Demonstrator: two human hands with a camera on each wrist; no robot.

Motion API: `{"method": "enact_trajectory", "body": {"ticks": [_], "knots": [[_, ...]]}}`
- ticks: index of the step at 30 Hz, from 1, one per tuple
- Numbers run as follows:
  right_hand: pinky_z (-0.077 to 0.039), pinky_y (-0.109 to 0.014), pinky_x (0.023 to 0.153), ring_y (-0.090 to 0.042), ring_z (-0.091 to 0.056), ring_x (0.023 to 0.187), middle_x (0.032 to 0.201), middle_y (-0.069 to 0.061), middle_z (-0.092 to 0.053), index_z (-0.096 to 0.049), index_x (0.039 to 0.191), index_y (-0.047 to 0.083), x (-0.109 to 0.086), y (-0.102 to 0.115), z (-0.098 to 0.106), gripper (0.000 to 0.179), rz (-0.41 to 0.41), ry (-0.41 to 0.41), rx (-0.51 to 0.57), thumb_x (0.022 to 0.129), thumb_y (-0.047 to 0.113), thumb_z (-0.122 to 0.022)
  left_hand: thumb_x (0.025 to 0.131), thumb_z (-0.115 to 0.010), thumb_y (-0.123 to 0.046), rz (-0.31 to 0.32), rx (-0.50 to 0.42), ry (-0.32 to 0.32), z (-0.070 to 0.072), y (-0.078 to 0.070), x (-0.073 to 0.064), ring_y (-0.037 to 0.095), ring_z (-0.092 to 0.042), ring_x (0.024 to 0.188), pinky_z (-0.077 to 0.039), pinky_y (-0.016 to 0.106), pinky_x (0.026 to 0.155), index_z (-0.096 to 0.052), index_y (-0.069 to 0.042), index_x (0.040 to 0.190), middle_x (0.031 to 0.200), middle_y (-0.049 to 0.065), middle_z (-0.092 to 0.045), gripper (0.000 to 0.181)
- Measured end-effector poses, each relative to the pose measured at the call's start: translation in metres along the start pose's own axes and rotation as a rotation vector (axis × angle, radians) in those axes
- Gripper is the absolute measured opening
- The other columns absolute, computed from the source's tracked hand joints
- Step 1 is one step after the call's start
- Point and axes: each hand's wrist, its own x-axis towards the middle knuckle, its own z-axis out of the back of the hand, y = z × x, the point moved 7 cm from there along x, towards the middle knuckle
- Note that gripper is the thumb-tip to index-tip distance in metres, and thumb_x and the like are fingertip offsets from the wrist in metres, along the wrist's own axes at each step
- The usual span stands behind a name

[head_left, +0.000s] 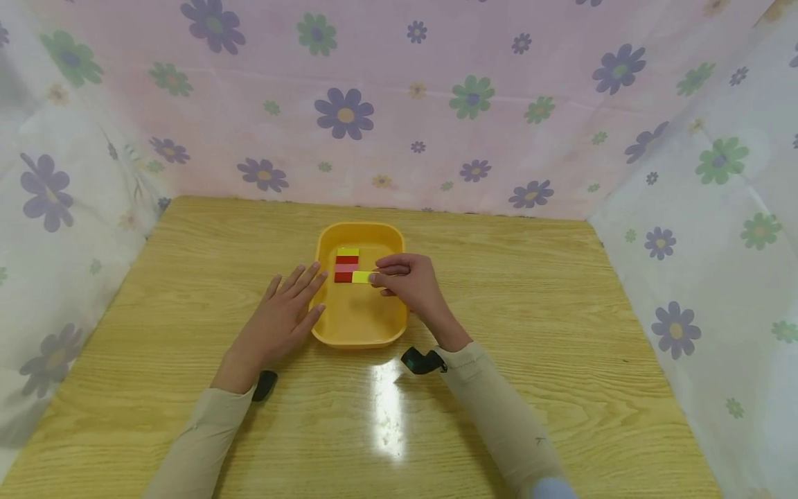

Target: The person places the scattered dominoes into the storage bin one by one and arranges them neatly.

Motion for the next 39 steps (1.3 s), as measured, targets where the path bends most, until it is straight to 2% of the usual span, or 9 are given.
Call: {"method": "enact_trajectory", "body": {"ticks": [3,8,16,20,24,26,31,34,39], "knots": [[-0.056,-0.060,0.089,-0.048,-0.070,0.101,0.100,-0.020,-0.076,-0.071,0.111,-0.006,0.009,0.002,-0.007,0.025,-0.016,0.015,-0.014,0.089,0.005,-0.078,0.109,-0.045,-0.039,0.005,0.001,0.003,0.000,0.001,0.000,0.034,-0.015,0.157,-0.006,0.061,0.124,-0.026,-0.014,0.163,0.170,0.005,-0.018,0.062],[-0.057,-0.055,0.088,-0.044,-0.072,0.099,0.102,-0.021,-0.075,-0.068,0.115,-0.012,0.023,0.003,-0.016,0.032,-0.038,0.015,-0.069,0.090,0.005,-0.077,0.109,-0.043,-0.040,0.003,-0.001,0.004,0.000,0.001,0.000,0.035,-0.015,0.157,-0.006,0.062,0.124,-0.026,-0.014,0.163,0.170,0.005,-0.018,0.062],[-0.059,-0.053,0.086,-0.046,-0.071,0.098,0.102,-0.022,-0.073,-0.069,0.113,-0.012,0.043,-0.001,-0.029,0.031,-0.051,-0.020,-0.158,0.088,0.004,-0.078,0.109,-0.043,-0.040,-0.002,-0.023,0.004,-0.001,0.001,0.001,0.036,-0.016,0.156,-0.008,0.064,0.123,-0.028,-0.013,0.162,0.170,0.006,-0.018,0.061],[-0.060,-0.052,0.084,-0.046,-0.071,0.093,0.101,-0.024,-0.074,-0.069,0.110,-0.013,0.048,-0.002,-0.035,0.027,-0.049,-0.010,-0.200,0.088,0.001,-0.076,0.109,-0.042,-0.041,-0.003,-0.036,0.009,-0.002,0.001,0.001,0.035,-0.014,0.157,-0.007,0.063,0.123,-0.027,-0.013,0.162,0.171,0.005,-0.017,0.062],[-0.062,-0.049,0.080,-0.044,-0.073,0.085,0.092,-0.022,-0.076,-0.073,0.100,-0.009,0.052,-0.001,-0.039,0.020,-0.068,-0.005,-0.304,0.085,0.002,-0.079,0.109,-0.043,-0.041,-0.001,-0.051,0.011,-0.002,0.001,0.000,0.035,-0.013,0.157,-0.006,0.064,0.123,-0.027,-0.013,0.162,0.171,0.005,-0.016,0.062],[-0.062,-0.041,0.072,-0.039,-0.073,0.079,0.084,-0.019,-0.076,-0.075,0.095,-0.007,0.054,-0.002,-0.040,0.018,-0.078,-0.006,-0.391,0.083,0.005,-0.082,0.109,-0.043,-0.040,0.002,-0.054,0.011,-0.002,0.001,0.000,0.035,-0.013,0.157,-0.006,0.064,0.123,-0.027,-0.013,0.162,0.171,0.005,-0.016,0.062],[-0.050,-0.020,0.054,-0.023,-0.067,0.063,0.072,-0.010,-0.073,-0.079,0.084,-0.002,0.059,-0.011,-0.042,0.018,-0.101,0.041,-0.579,0.078,0.012,-0.089,0.109,-0.045,-0.039,0.017,-0.042,0.016,-0.002,0.000,0.001,0.035,-0.013,0.157,-0.006,0.064,0.123,-0.027,-0.014,0.163,0.171,0.005,-0.016,0.062],[-0.046,-0.020,0.051,-0.018,-0.063,0.057,0.069,-0.010,-0.072,-0.079,0.078,-0.001,0.062,-0.019,-0.042,0.017,-0.132,0.075,-0.638,0.077,0.013,-0.089,0.108,-0.047,-0.037,0.019,-0.041,0.009,-0.001,0.000,0.000,0.035,-0.014,0.157,-0.006,0.064,0.123,-0.027,-0.015,0.163,0.171,0.005,-0.017,0.062],[-0.044,-0.020,0.047,-0.016,-0.063,0.052,0.065,-0.012,-0.073,-0.079,0.069,0.000,0.066,-0.028,-0.039,0.017,-0.190,0.073,-0.704,0.075,0.012,-0.089,0.108,-0.048,-0.035,0.018,-0.048,0.006,-0.001,-0.001,0.000,0.036,-0.014,0.157,-0.006,0.064,0.123,-0.026,-0.015,0.163,0.170,0.006,-0.018,0.063]]}}
